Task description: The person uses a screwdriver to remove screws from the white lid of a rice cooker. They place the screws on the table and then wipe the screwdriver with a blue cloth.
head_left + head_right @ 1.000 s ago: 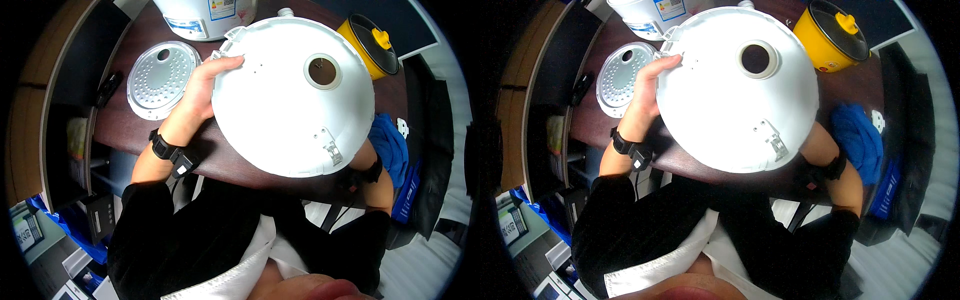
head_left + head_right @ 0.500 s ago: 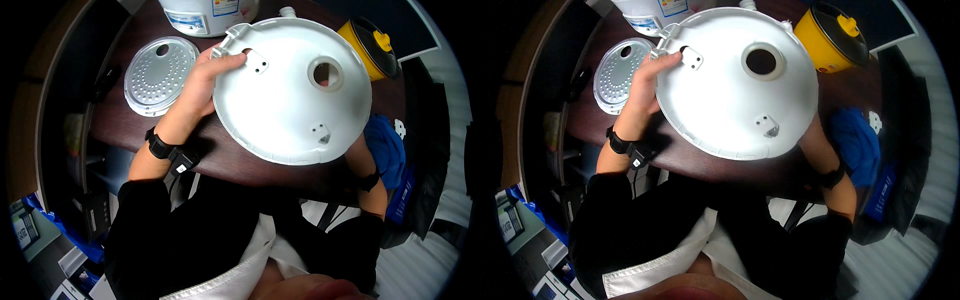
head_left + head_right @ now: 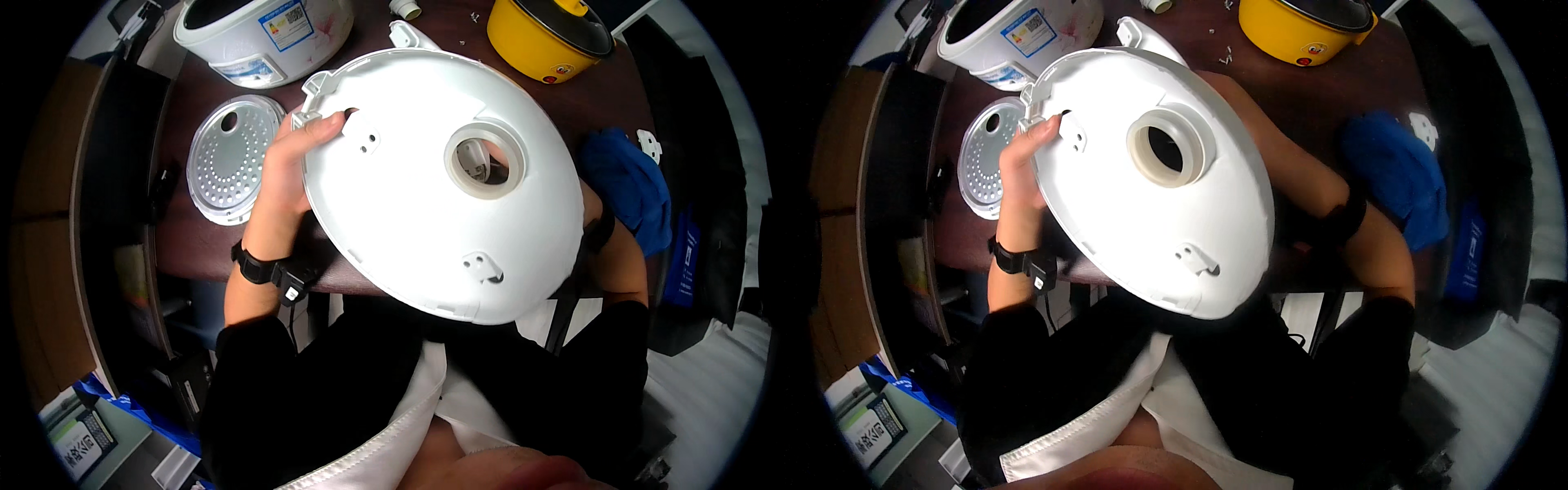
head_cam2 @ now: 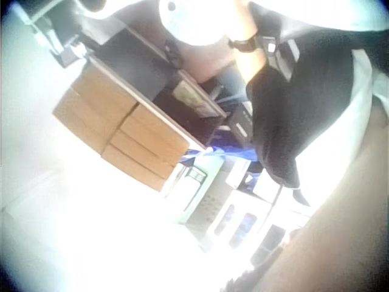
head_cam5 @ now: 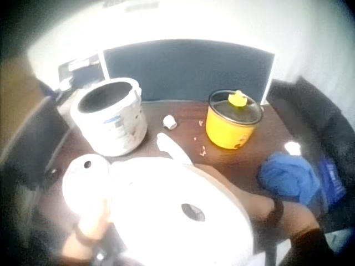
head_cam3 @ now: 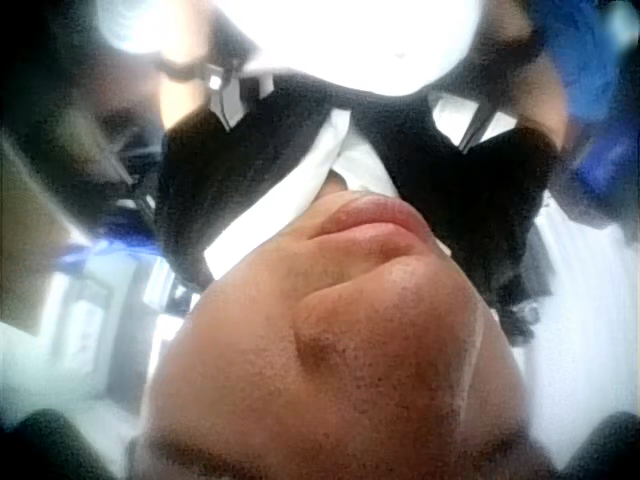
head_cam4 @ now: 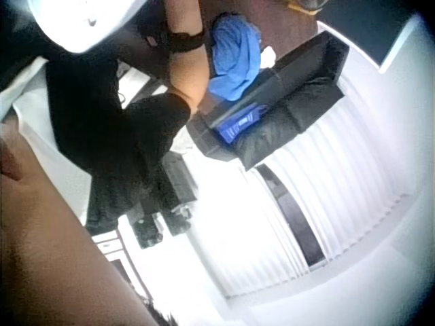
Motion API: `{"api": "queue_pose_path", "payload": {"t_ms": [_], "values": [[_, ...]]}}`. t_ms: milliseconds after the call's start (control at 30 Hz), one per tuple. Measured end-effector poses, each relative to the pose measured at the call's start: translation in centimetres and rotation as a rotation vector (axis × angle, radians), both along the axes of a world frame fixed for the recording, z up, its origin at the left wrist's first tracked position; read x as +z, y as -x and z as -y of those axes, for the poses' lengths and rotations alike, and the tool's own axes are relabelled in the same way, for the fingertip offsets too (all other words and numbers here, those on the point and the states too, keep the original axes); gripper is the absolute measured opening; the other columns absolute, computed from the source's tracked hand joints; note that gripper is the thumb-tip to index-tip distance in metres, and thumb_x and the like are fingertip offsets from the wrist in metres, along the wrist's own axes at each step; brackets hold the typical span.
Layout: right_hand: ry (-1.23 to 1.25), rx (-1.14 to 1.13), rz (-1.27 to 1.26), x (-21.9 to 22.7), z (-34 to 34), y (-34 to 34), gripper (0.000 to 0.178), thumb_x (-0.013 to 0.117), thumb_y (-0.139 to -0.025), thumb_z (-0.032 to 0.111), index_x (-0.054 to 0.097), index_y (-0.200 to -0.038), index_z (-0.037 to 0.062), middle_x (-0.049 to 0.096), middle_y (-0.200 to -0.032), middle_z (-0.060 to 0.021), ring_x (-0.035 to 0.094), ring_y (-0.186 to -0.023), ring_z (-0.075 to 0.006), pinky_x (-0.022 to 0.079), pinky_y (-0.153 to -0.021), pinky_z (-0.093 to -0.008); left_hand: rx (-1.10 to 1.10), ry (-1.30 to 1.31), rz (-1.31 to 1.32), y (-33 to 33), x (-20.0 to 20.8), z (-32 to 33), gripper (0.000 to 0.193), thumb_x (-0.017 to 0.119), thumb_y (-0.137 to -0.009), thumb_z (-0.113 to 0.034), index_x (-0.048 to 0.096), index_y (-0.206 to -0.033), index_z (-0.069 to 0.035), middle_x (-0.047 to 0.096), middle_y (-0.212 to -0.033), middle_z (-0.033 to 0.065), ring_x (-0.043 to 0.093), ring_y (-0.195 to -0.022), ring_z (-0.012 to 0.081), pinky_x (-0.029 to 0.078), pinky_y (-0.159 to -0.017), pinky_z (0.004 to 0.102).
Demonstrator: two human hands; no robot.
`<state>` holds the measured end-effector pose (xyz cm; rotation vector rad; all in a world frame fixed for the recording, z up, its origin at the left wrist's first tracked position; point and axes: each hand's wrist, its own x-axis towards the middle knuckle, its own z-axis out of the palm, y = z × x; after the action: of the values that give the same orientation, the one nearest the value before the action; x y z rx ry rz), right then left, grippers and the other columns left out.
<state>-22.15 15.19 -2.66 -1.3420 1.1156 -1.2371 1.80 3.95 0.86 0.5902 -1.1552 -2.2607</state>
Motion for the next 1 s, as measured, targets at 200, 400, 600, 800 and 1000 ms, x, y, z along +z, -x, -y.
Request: {"api": "queue_pose_path", "payload": {"t_ms": [200, 400, 600, 800, 1000], "values": [[-0.264, -0.444, -0.104, 3.5, -3.3, 0.9, 0.028, 0.05, -0.096, 0.024, 0.06, -0.108, 0.0009, 0.061, -0.076, -0.0015, 0.056, -0.068, -0.0071, 0.046, -0.065, -0.0239, 0.26, 0.08, 0.176, -1.2, 0.9, 2.6, 0.038, 0.065, -0.081, -0.017, 0.056, -0.109, 0.007, 0.066, -0.092, 0.016, 0.068, -0.073, 0.0212, 0.057, -0.065, 0.0277], [-0.465, -0.464, -0.131, 2.7, -10.0, 4.7, 0.033, 0.045, -0.098, 0.032, 0.061, -0.103, 0.0041, 0.05, -0.059, 0.0028, 0.049, -0.054, -0.0062, 0.04, -0.055, -0.0214, 0.288, 0.177, 0.304, -3.2, 0.5, 5.5, 0.031, 0.066, -0.081, -0.015, 0.059, -0.103, 0.006, 0.066, -0.088, 0.0123, 0.066, -0.07, 0.0186, 0.054, -0.064, 0.0268], [-0.617, -0.476, 0.135, 2.4, -14.4, 5.1, 0.035, 0.04, -0.099, 0.031, 0.059, -0.107, 0.003, 0.051, -0.064, 0.0016, 0.047, -0.051, -0.0065, 0.04, -0.049, -0.0217, 0.254, 0.195, 0.511, -4.3, -1.9, 7.4, 0.033, 0.064, -0.083, -0.017, 0.057, -0.105, 0.007, 0.064, -0.092, 0.0138, 0.066, -0.076, 0.0203, 0.054, -0.067, 0.0298], [-0.539, -0.433, 0.05, 1.2, -15.6, 5.3, 0.034, 0.043, -0.098, 0.031, 0.059, -0.108, 0.0029, 0.051, -0.066, 0.0022, 0.048, -0.052, -0.0062, 0.039, -0.049, -0.0206, 0.249, 0.268, 0.628, -6.2, -0.8, 8.3, 0.04, 0.06, -0.086, -0.015, 0.051, -0.121, 0.003, 0.062, -0.102, 0.0133, 0.063, -0.089, 0.0199, 0.051, -0.075, 0.0292], [-0.509, -0.294, -0.089, 2.1, -14.6, 5.6, 0.034, 0.043, -0.098, 0.031, 0.059, -0.108, 0.0026, 0.052, -0.066, 0.0015, 0.049, -0.053, -0.0056, 0.038, -0.048, -0.0204, 0.292, 0.619, 0.82, -9.0, -0.8, 10.5, 0.043, 0.058, -0.088, -0.01, 0.048, -0.128, 0.001, 0.059, -0.11, 0.0139, 0.058, -0.103, 0.0182, 0.047, -0.086, 0.0291]]}}
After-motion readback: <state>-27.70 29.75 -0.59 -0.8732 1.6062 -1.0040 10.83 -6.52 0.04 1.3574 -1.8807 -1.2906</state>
